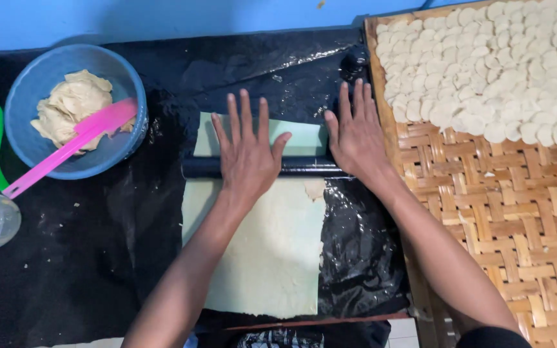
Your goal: Rolling out dough and spreading it on a surface using a spatula and roller for chip production.
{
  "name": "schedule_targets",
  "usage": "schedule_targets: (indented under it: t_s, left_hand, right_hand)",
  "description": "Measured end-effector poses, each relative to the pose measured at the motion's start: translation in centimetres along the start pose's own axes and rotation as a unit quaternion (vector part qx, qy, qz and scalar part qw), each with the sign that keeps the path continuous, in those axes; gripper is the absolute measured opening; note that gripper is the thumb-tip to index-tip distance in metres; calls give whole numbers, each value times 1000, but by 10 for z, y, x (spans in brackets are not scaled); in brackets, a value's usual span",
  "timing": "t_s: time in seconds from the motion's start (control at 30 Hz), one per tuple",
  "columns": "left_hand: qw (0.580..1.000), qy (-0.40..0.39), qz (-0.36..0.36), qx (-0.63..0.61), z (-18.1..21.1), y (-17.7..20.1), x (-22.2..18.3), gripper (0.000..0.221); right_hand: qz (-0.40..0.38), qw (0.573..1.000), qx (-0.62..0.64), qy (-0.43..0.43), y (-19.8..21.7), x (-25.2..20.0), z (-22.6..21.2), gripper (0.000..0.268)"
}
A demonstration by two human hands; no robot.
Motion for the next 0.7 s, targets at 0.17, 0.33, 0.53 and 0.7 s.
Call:
schedule_targets:
  t_s: [0.17,0.33,0.53,0.7]
  left_hand:
    - [988,-91,1,-127,14,14,-26,53]
    - [975,-167,-38,-138,13,13,-39,59]
    - [971,-182,-58,-145,25,41,-50,58]
    - [973,-142,-74,-166,35,33,-73,55]
  right_hand:
    - [53,998,16,-29,-3,4,7,61]
    - [131,985,85,-68,21,0,-6,48]
    - [59,984,163,37,48,-40,-11,45]
    - [-41,991,93,84,44,-68,-18,48]
Point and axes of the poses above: each hand's wrist, its own x-axis towards the middle knuckle, its own y-axis out of the back of the hand, z = x × y, the point moved 2 cm from there along x, towards the middle knuckle, and after that the axes turned 2 degrees about -x, right-handed, at the moved point
